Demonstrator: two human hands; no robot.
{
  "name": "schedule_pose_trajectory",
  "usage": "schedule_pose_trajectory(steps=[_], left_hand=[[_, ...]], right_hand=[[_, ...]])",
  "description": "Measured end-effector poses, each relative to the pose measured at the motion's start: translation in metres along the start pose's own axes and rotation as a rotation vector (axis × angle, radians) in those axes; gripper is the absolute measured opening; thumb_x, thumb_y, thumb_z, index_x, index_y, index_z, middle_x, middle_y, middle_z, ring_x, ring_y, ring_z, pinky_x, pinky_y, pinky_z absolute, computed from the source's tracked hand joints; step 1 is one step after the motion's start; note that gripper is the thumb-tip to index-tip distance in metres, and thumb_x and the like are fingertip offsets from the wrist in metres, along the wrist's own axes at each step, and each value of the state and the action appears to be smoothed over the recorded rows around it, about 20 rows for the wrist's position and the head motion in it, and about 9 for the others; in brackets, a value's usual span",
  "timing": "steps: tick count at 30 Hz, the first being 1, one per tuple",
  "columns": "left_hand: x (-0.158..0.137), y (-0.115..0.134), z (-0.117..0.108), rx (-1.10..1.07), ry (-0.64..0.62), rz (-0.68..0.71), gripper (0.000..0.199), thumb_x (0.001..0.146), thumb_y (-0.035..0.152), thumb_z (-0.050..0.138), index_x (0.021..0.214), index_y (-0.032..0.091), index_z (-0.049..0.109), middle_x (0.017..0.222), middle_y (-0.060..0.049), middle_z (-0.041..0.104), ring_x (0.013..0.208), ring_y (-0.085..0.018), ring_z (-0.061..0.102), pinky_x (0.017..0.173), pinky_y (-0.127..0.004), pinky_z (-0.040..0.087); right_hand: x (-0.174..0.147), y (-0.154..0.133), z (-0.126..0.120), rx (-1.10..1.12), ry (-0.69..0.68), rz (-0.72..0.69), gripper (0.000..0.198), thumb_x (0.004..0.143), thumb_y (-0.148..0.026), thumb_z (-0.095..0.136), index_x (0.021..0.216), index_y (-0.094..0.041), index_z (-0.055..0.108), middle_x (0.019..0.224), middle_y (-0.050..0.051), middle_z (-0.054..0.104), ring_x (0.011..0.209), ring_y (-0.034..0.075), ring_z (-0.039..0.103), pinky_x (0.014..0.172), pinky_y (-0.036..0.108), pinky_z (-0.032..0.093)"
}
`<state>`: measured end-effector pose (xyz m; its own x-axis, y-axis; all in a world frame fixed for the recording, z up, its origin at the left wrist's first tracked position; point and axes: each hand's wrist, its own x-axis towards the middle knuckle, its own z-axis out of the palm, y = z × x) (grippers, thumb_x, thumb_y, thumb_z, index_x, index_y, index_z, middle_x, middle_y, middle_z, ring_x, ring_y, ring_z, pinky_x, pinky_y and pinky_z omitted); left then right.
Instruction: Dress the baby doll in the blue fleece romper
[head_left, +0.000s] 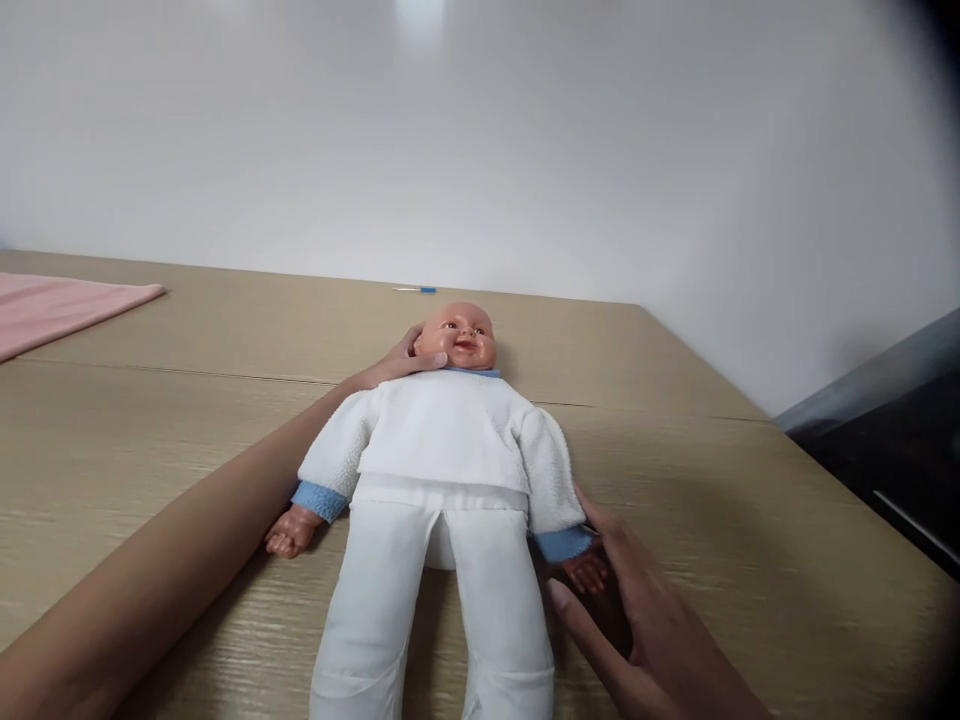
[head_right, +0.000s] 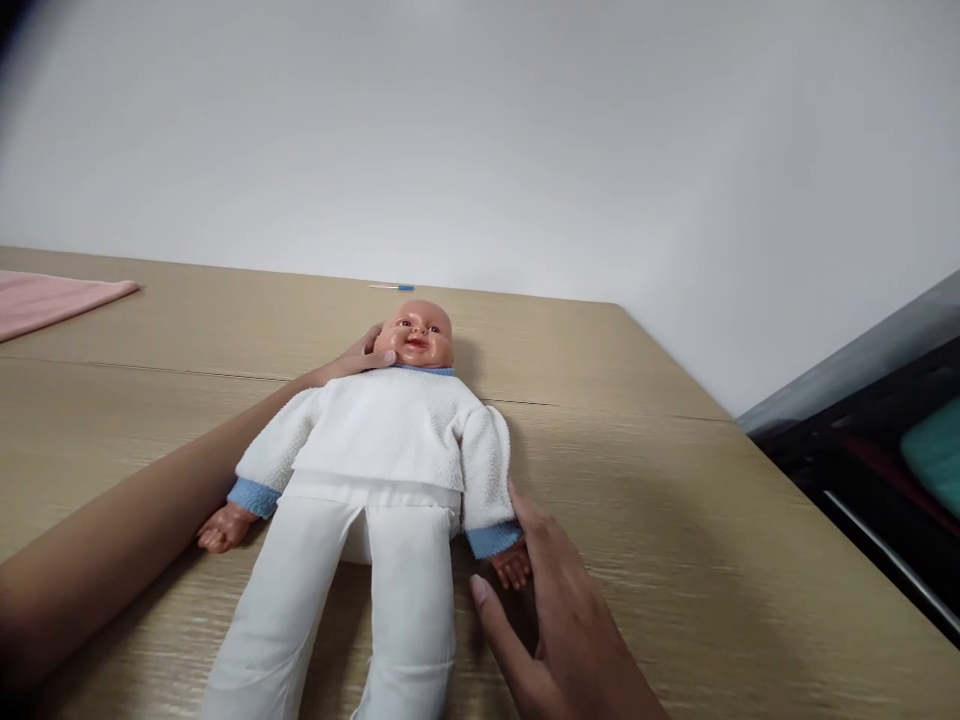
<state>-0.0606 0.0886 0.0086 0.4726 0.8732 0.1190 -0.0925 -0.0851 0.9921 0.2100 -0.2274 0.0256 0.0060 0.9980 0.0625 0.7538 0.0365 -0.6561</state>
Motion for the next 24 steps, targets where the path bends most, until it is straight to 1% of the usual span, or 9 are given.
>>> schedule_pose_trajectory(steps=[4, 10, 15, 19, 22, 24], left_hand=[[0.0012, -0.0007, -0.0008, 0.018, 0.011, 0.004, 0.114, 0.067, 0.062, 0.1, 0.159, 0.018, 0.049, 0.169, -0.022, 0.053, 0.16, -0.047, 0.046, 0.135, -0.058, 0.035], [0.0009, -0.0021, -0.0007, 0.015, 0.006, -0.008, 0.122, 0.065, 0.065, 0.1, 0.162, 0.015, 0.045, 0.165, -0.024, 0.056, 0.161, -0.048, 0.045, 0.134, -0.058, 0.036], [0.0, -0.0011, 0.0, 0.015, 0.003, -0.028, 0.121, 0.065, 0.066, 0.099, 0.164, 0.02, 0.045, 0.163, -0.022, 0.059, 0.158, -0.049, 0.049, 0.132, -0.061, 0.04], [0.0017, -0.0005, -0.0027, 0.024, -0.008, -0.037, 0.12, 0.065, 0.067, 0.1, 0.162, 0.021, 0.046, 0.165, -0.021, 0.057, 0.158, -0.048, 0.049, 0.131, -0.059, 0.041], [0.0031, -0.0004, -0.005, 0.04, -0.015, -0.061, 0.122, 0.063, 0.067, 0.101, 0.162, 0.022, 0.047, 0.162, -0.021, 0.06, 0.156, -0.049, 0.051, 0.13, -0.06, 0.042], [0.0031, -0.0008, -0.0053, 0.047, -0.012, -0.066, 0.121, 0.064, 0.068, 0.1, 0.162, 0.022, 0.047, 0.161, -0.021, 0.061, 0.156, -0.049, 0.052, 0.129, -0.061, 0.043]], right_hand=[[0.002, -0.0037, -0.0011, 0.043, 0.016, -0.003, 0.076, 0.101, -0.056, 0.069, 0.168, -0.029, 0.049, 0.167, 0.013, 0.059, 0.153, 0.044, 0.057, 0.13, 0.065, 0.045], [0.0033, -0.0024, -0.0007, 0.023, -0.007, -0.002, 0.076, 0.104, -0.056, 0.063, 0.171, -0.028, 0.041, 0.171, 0.014, 0.055, 0.155, 0.041, 0.054, 0.131, 0.065, 0.044], [0.0028, -0.0037, -0.0007, 0.004, -0.02, -0.007, 0.073, 0.106, -0.056, 0.06, 0.171, -0.03, 0.039, 0.171, 0.012, 0.054, 0.157, 0.04, 0.052, 0.132, 0.064, 0.044], [0.0041, -0.0055, -0.0014, -0.01, -0.031, -0.014, 0.068, 0.108, -0.055, 0.056, 0.169, -0.03, 0.041, 0.168, 0.012, 0.056, 0.156, 0.038, 0.054, 0.131, 0.063, 0.044], [0.005, -0.0072, -0.0023, 0.003, -0.027, -0.015, 0.069, 0.107, -0.056, 0.057, 0.169, -0.029, 0.041, 0.168, 0.012, 0.057, 0.155, 0.039, 0.054, 0.131, 0.062, 0.044], [0.0052, -0.0085, -0.0027, 0.002, -0.019, -0.018, 0.068, 0.108, -0.055, 0.057, 0.168, -0.03, 0.041, 0.167, 0.012, 0.057, 0.155, 0.039, 0.054, 0.131, 0.062, 0.044]])
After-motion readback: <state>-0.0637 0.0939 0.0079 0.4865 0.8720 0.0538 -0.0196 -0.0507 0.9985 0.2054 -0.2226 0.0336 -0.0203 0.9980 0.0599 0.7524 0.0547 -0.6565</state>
